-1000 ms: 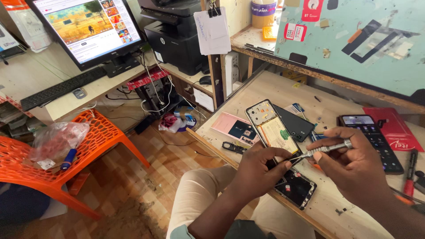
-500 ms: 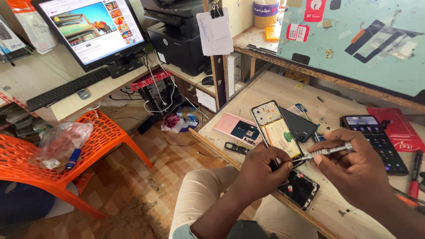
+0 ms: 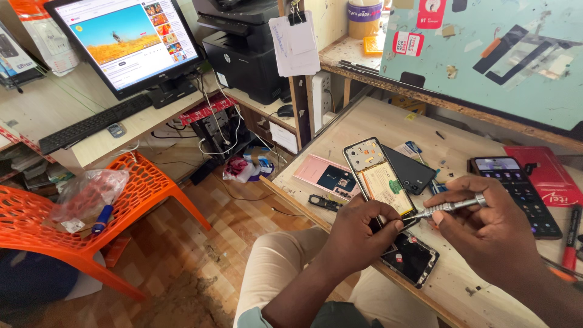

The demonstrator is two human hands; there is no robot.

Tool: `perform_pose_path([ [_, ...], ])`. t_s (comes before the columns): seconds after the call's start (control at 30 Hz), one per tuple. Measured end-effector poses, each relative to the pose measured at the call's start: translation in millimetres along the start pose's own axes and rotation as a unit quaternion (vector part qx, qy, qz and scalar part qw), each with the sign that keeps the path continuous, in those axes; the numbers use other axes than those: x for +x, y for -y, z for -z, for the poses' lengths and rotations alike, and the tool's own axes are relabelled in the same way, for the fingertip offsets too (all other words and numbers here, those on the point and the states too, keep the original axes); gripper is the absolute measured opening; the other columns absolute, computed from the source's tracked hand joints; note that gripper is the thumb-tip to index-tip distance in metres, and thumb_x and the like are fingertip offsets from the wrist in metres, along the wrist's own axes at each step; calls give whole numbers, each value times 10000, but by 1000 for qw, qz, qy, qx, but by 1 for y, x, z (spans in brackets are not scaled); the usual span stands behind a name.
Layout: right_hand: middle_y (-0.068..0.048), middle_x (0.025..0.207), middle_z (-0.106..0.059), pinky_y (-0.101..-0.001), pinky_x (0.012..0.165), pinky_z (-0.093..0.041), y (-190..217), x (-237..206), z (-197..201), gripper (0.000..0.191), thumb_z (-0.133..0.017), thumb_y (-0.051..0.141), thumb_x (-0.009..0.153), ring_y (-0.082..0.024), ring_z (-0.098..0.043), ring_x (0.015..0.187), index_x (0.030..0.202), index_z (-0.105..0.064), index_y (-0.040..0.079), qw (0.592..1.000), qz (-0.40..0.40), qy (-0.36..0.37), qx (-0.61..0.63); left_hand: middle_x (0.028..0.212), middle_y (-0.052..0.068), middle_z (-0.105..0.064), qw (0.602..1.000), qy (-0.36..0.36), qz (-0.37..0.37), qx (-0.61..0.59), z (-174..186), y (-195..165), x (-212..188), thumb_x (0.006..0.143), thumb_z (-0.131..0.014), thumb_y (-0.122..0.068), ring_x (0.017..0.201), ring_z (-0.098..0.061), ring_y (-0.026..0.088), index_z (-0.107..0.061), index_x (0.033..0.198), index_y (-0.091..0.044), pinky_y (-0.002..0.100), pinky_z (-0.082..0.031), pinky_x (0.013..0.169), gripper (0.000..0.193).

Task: The person repairs a disassembled smartphone at a workbench. They hold the phone body with its back cover removed, use a precision screwdriver to unscrew and work on internal components, and handle the battery and other small parts while other phones and tools lie on the bench.

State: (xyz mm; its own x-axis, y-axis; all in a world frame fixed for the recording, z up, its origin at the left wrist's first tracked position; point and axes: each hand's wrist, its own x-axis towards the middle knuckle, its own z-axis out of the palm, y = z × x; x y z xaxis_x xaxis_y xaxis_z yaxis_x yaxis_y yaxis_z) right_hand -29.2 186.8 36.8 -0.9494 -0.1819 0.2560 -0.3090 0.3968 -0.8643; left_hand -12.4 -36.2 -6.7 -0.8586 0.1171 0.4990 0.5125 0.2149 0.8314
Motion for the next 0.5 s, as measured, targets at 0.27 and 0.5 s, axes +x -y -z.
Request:
perform_pose_path([
  [0.27, -180, 1129, -717, -262, 636, -609, -10, -1, 0, 477, -662, -2, 911, -147, -736, 854, 1312, -408, 46, 998, 59, -3, 23, 971, 86, -652, 1000, 3, 17, 9, 1, -5, 2, 883, -791, -191, 810, -654, 141, -746, 1007, -64, 279, -539, 712, 183],
  [0.5, -129, 1106, -710, -265, 842, -643, 0, -3, 3, 501, -668, 26, 897, -162, -729, 1053, 1292, -360, 19, 969, 212, -60, -114, 920, 99, -642, 998, -2, 44, 39, 4, -7, 2, 877, -800, -186, 748, -657, 154, -716, 1129, -73, 300, -545, 685, 289],
])
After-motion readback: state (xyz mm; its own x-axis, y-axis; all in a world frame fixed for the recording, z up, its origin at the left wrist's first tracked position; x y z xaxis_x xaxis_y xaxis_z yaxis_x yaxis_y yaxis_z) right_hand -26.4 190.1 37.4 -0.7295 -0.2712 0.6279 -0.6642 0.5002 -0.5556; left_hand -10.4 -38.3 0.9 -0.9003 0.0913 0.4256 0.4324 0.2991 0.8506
